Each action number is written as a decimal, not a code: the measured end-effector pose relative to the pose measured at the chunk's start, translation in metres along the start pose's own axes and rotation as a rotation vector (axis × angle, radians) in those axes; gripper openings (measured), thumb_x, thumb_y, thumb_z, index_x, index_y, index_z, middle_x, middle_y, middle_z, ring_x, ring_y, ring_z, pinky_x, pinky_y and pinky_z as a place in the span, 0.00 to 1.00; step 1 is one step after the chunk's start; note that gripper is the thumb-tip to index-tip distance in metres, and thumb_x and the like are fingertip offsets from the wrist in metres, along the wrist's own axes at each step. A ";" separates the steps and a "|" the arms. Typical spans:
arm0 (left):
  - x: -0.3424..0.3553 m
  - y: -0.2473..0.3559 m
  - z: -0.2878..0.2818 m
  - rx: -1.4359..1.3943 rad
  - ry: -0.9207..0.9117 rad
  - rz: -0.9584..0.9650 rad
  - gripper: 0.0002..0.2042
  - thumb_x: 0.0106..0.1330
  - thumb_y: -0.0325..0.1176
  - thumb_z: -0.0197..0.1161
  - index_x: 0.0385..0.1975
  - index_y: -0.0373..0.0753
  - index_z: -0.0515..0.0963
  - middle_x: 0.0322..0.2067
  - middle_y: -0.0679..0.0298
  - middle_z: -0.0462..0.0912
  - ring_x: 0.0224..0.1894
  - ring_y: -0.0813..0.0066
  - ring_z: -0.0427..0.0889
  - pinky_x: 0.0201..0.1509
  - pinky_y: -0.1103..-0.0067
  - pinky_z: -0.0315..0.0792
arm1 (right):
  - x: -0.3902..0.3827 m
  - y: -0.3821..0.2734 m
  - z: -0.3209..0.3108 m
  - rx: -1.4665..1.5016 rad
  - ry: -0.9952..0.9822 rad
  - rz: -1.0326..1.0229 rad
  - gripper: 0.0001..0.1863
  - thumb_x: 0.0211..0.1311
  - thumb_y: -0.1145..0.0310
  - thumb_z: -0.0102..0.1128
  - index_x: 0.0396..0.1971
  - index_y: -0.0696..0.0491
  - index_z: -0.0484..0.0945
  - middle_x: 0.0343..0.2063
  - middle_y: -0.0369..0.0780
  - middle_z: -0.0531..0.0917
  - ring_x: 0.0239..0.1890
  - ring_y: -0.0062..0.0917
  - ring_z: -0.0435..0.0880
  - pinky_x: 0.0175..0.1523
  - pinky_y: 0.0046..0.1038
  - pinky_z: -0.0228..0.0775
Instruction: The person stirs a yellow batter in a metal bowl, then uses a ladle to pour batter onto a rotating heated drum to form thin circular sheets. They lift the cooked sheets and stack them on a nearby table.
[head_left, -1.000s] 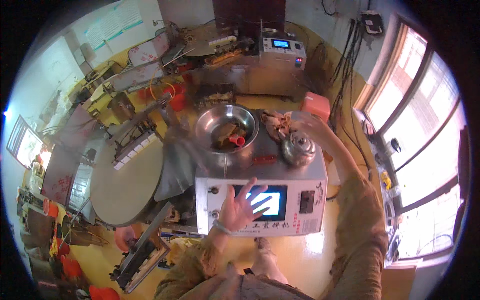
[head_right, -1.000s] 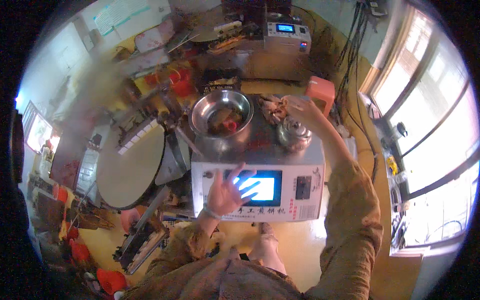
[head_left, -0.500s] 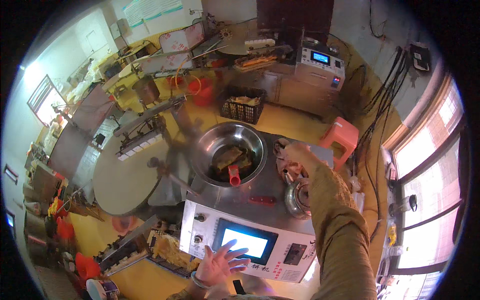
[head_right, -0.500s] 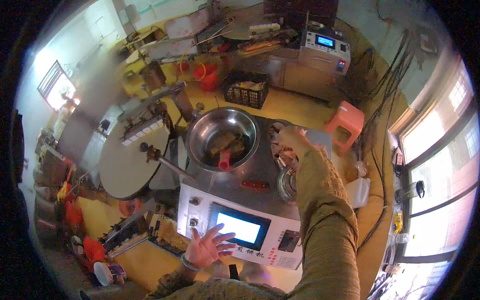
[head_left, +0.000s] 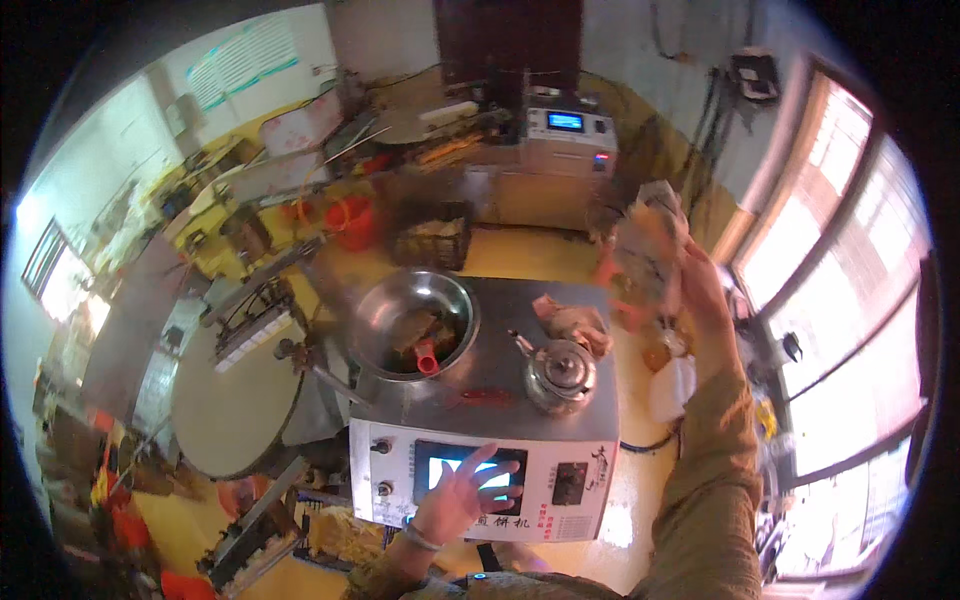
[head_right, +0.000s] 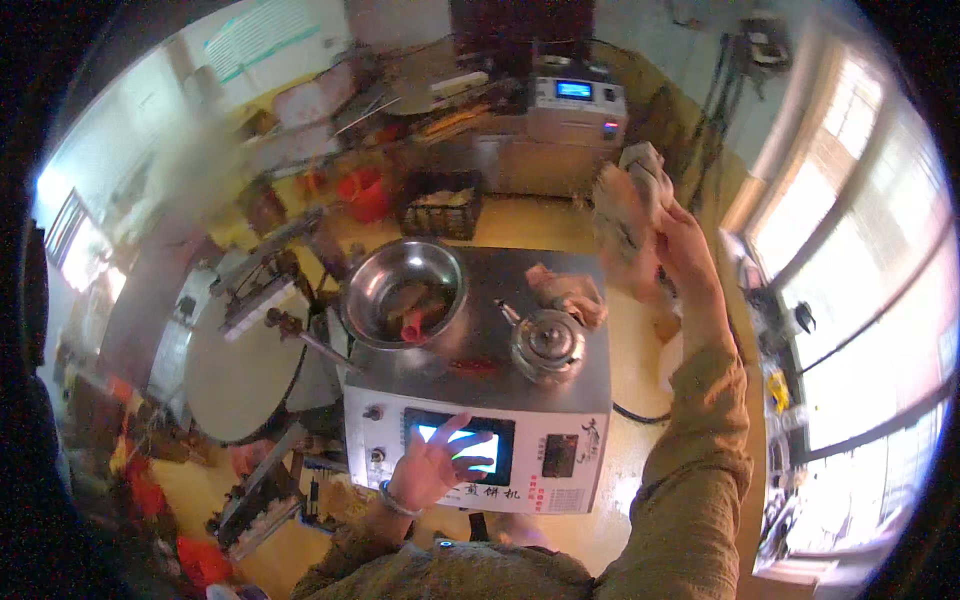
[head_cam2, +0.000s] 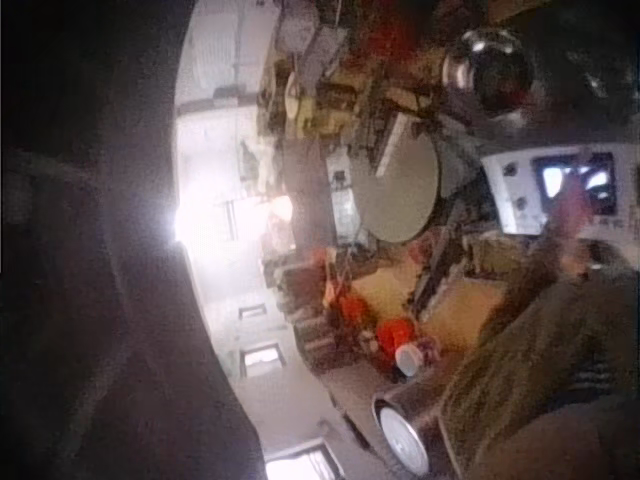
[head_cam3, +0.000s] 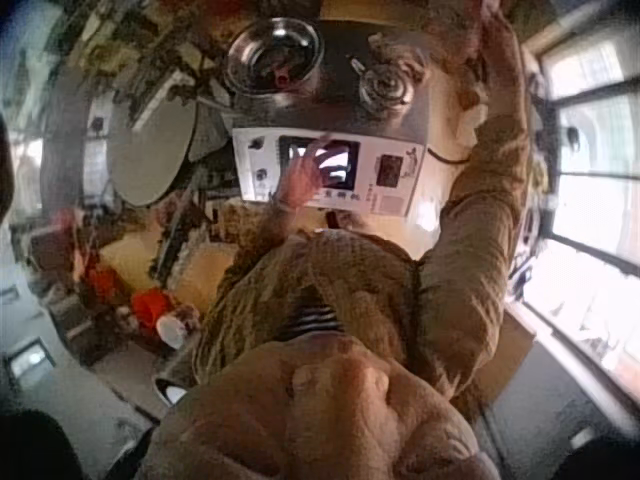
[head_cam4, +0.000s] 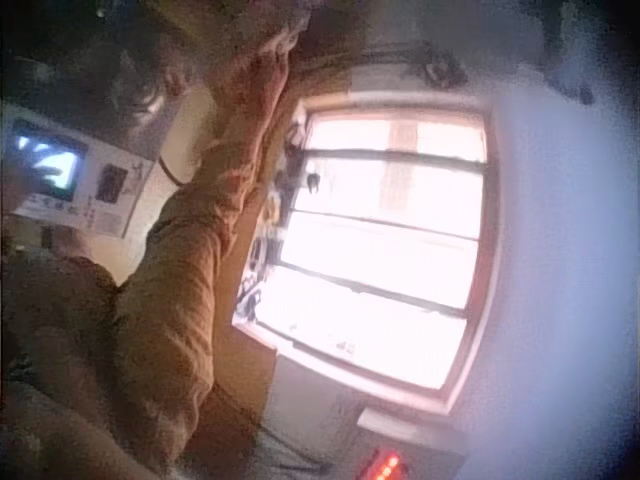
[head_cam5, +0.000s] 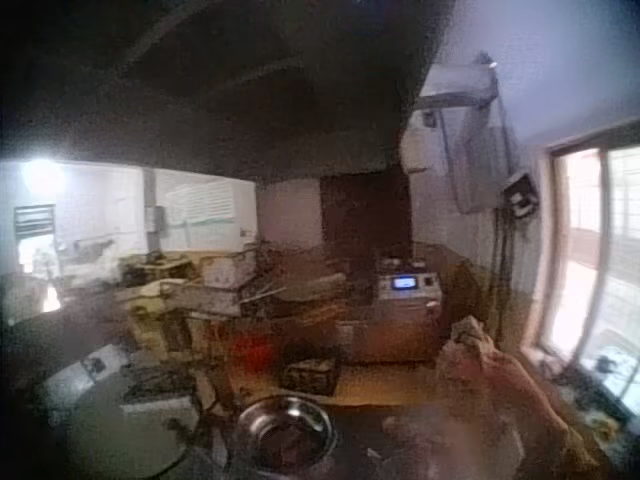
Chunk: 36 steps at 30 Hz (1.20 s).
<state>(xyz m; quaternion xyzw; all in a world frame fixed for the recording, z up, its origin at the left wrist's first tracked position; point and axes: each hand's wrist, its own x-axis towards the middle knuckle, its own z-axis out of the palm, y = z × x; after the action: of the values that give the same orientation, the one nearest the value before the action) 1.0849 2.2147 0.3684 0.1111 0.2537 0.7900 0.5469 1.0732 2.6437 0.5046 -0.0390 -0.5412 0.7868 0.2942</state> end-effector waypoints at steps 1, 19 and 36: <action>0.007 0.001 0.007 0.041 -0.016 -0.028 0.37 0.60 0.65 0.40 0.64 0.48 0.51 0.59 0.51 0.62 0.54 0.52 0.70 0.57 0.65 0.64 | -0.037 -0.013 0.000 0.074 -0.010 -0.022 0.18 0.62 0.63 0.50 0.48 0.57 0.72 0.39 0.41 0.78 0.38 0.29 0.77 0.47 0.27 0.66; -0.046 -0.085 0.119 1.916 -0.176 0.895 0.27 0.59 0.55 0.51 0.58 0.54 0.66 0.63 0.48 0.52 0.62 0.40 0.51 0.62 0.51 0.45 | -0.390 0.081 0.166 0.596 0.337 -0.068 0.31 0.66 0.43 0.34 0.59 0.51 0.61 0.58 0.40 0.66 0.59 0.31 0.66 0.64 0.33 0.55; -0.190 0.008 0.025 2.054 0.123 0.843 0.22 0.48 0.40 0.62 0.44 0.37 0.76 0.64 0.56 0.51 0.64 0.46 0.50 0.64 0.53 0.47 | -0.390 0.158 0.302 0.277 0.202 0.435 0.25 0.68 0.53 0.40 0.52 0.60 0.66 0.46 0.44 0.76 0.47 0.29 0.76 0.50 0.25 0.71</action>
<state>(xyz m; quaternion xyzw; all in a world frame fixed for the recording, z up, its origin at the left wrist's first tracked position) 1.1615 2.0444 0.4127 0.5492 0.7560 0.3313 -0.1310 1.2127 2.1583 0.3903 -0.1921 -0.3753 0.8900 0.1734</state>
